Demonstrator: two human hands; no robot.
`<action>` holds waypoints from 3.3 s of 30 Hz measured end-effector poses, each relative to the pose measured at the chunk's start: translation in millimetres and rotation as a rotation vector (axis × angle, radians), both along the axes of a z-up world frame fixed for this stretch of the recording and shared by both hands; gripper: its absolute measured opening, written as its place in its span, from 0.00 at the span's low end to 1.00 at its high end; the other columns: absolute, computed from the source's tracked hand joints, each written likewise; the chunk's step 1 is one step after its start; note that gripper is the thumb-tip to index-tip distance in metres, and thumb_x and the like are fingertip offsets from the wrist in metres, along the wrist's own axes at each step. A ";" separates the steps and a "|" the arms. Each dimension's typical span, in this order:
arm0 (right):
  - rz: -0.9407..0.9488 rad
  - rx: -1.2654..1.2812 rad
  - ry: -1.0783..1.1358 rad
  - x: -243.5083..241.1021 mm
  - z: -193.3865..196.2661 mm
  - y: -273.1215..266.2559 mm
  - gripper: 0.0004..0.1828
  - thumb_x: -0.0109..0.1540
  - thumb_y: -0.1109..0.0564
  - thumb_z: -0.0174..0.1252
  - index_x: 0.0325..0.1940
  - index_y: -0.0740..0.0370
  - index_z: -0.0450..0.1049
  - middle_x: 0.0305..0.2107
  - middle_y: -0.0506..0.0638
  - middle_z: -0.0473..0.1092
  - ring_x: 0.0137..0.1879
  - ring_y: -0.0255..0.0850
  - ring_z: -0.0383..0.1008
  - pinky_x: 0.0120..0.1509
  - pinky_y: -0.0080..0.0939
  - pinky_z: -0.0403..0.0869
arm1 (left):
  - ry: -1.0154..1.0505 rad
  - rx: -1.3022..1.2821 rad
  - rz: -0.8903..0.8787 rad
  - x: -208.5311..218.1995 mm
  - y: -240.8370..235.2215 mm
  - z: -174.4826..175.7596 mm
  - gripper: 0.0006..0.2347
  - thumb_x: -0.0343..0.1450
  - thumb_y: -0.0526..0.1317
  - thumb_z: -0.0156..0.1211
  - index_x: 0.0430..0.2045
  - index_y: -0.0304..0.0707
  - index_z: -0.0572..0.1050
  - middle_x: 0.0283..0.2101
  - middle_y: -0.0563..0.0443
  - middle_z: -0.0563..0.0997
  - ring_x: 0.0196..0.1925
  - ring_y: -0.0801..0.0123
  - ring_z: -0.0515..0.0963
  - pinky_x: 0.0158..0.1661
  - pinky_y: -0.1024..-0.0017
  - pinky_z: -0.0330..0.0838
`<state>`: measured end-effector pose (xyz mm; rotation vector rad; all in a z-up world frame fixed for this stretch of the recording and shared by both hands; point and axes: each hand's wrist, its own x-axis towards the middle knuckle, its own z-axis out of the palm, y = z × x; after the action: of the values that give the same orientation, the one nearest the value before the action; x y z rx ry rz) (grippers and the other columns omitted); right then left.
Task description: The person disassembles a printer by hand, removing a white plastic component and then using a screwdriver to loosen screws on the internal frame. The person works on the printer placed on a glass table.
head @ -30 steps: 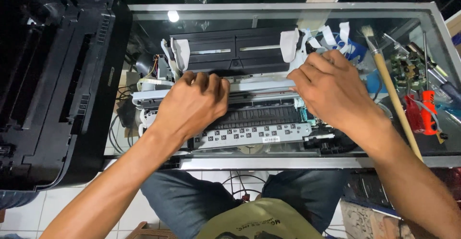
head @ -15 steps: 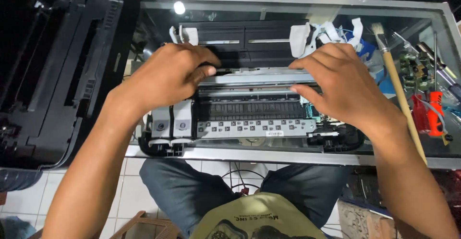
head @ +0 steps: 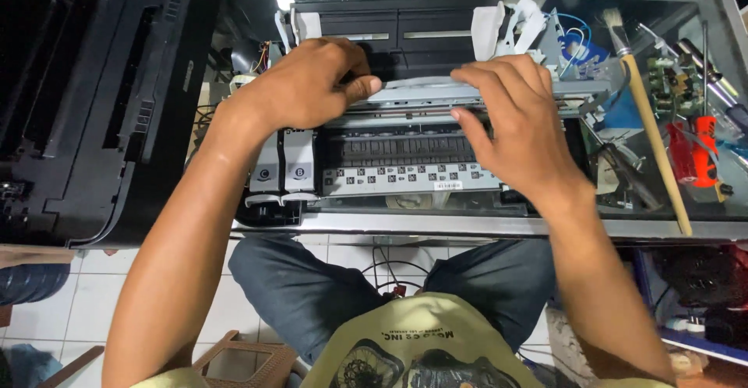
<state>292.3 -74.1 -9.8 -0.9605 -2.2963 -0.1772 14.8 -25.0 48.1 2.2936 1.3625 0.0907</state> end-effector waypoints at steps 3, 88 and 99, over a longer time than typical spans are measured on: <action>-0.084 0.109 0.050 -13.0 -1.2 -18.4 0.21 0.67 0.63 0.65 0.63 0.71 0.72 0.60 0.63 0.68 0.63 0.59 0.64 0.66 0.57 0.65 | -0.052 0.027 -0.016 -2.7 0.6 -4.2 0.15 0.79 0.49 0.51 0.38 0.36 0.76 0.36 0.42 0.81 0.39 0.51 0.79 0.39 0.53 0.70; -0.415 -0.208 -0.048 -70.9 -71.1 -58.3 0.36 0.73 0.32 0.31 0.81 0.48 0.46 0.52 0.55 0.69 0.49 0.48 0.66 0.51 0.53 0.65 | -0.063 0.553 -0.305 7.6 -13.3 -38.8 0.22 0.67 0.42 0.64 0.56 0.34 0.77 0.56 0.39 0.82 0.56 0.44 0.80 0.54 0.55 0.71; -0.279 0.132 0.396 26.6 -46.2 -98.9 0.12 0.66 0.58 0.62 0.51 0.65 0.78 0.42 0.53 0.78 0.50 0.48 0.73 0.58 0.49 0.64 | 0.259 1.122 -0.291 105.7 -77.7 -14.3 0.14 0.76 0.51 0.65 0.46 0.43 0.79 0.46 0.53 0.83 0.47 0.59 0.80 0.43 0.66 0.74</action>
<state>318.9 -173.1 -55.9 -1.1312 -1.7666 -0.2285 120.5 -102.7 33.8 3.5037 1.2146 0.6131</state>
